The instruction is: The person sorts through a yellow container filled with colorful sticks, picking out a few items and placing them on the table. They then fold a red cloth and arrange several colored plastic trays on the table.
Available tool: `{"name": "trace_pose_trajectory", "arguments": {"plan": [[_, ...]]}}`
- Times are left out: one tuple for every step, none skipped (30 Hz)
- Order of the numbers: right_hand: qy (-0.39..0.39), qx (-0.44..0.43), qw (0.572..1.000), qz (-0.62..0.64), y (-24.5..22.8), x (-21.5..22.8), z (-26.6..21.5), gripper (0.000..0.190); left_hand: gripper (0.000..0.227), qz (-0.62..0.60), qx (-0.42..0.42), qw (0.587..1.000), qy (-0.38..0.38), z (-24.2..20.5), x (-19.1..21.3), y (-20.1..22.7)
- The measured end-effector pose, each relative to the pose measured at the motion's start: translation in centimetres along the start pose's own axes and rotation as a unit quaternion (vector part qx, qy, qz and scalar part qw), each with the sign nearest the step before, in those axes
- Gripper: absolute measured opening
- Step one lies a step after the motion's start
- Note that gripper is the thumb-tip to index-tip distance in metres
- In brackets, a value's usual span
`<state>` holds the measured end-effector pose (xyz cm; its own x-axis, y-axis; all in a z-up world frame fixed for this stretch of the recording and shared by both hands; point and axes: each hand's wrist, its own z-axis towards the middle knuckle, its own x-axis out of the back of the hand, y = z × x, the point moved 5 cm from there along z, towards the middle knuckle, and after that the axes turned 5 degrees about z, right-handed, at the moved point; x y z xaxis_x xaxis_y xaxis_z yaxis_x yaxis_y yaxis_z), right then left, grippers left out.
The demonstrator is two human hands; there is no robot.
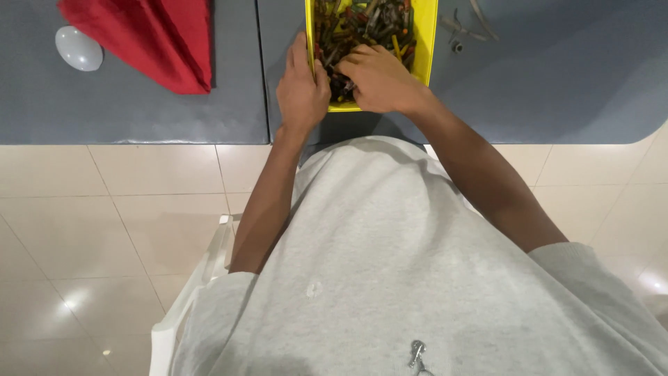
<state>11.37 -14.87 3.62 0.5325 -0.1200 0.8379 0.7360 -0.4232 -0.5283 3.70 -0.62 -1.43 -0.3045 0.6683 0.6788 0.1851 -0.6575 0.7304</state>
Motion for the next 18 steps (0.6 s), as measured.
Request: {"name": "trace_pose_trajectory", "arguments": {"plan": [[-0.016,-0.011,1.000,0.000,-0.3,0.1,-0.2,0.035,0.056,-0.002,0.014,1.000,-0.011,0.0,0.0,-0.1],[-0.017,-0.011,1.000,0.002,-0.5,0.0,-0.3,0.035,0.056,-0.001,0.015,1.000,-0.012,-0.1,0.1,-0.2],[0.013,-0.002,1.000,-0.014,-0.7,0.5,-0.3,0.038,0.055,-0.006,0.006,1.000,0.000,0.0,0.2,-0.1],[0.042,0.006,0.999,-0.031,-0.9,0.9,-0.3,0.041,0.054,-0.012,-0.003,1.000,0.012,0.1,0.3,0.0],[0.042,0.007,0.999,-0.031,-0.8,1.1,-0.2,0.041,0.054,-0.012,-0.003,1.000,0.013,0.4,0.6,0.0],[0.093,0.023,0.994,-0.043,-0.9,1.7,-0.1,0.043,0.052,-0.016,-0.007,1.000,0.005,0.7,0.8,0.0],[0.143,0.040,0.987,-0.054,-0.9,2.4,-0.1,0.044,0.051,-0.021,-0.009,1.000,-0.002,1.0,1.0,0.1],[0.142,0.042,0.988,-0.054,-0.8,3.0,0.0,0.044,0.051,-0.021,-0.008,1.000,-0.001,1.9,1.6,-0.2],[0.153,0.037,0.987,-0.045,-0.6,3.7,0.1,0.044,0.050,-0.012,-0.057,0.998,-0.009,2.7,2.1,0.0],[0.163,0.032,0.985,-0.036,-0.4,4.5,0.2,0.043,0.049,-0.003,-0.106,0.994,-0.017,3.5,2.6,0.2],[0.163,0.035,0.985,-0.038,-0.2,4.6,0.3,0.043,0.049,-0.004,-0.106,0.994,-0.013,4.4,3.1,0.3],[0.159,0.027,0.986,-0.037,0.2,4.8,0.4,0.041,0.042,0.032,-0.098,0.993,-0.065,5.4,3.1,0.5],[0.156,0.018,0.987,-0.037,0.6,5.1,0.4,0.039,0.037,0.067,-0.091,0.987,-0.117,6.4,3.0,0.6],[0.157,0.020,0.987,-0.040,0.4,5.3,0.8,0.039,0.037,0.066,-0.093,0.987,-0.113,7.2,2.8,0.7],[0.144,0.030,0.988,-0.042,0.2,5.4,1.2,0.035,0.040,0.075,-0.127,0.982,-0.121,8.1,2.4,1.1],[0.131,0.039,0.990,-0.043,0.0,5.5,1.6,0.031,0.044,0.084,-0.161,0.975,-0.130,9.0,2.0,1.5],[0.131,0.038,0.990,-0.044,0.2,5.1,2.2,0.031,0.044,0.083,-0.161,0.975,-0.130,9.6,1.8,2.3],[0.091,0.028,0.995,-0.039,0.6,4.3,2.8,0.026,0.046,0.072,-0.186,0.968,-0.150,10.0,1.4,3.3]]}}
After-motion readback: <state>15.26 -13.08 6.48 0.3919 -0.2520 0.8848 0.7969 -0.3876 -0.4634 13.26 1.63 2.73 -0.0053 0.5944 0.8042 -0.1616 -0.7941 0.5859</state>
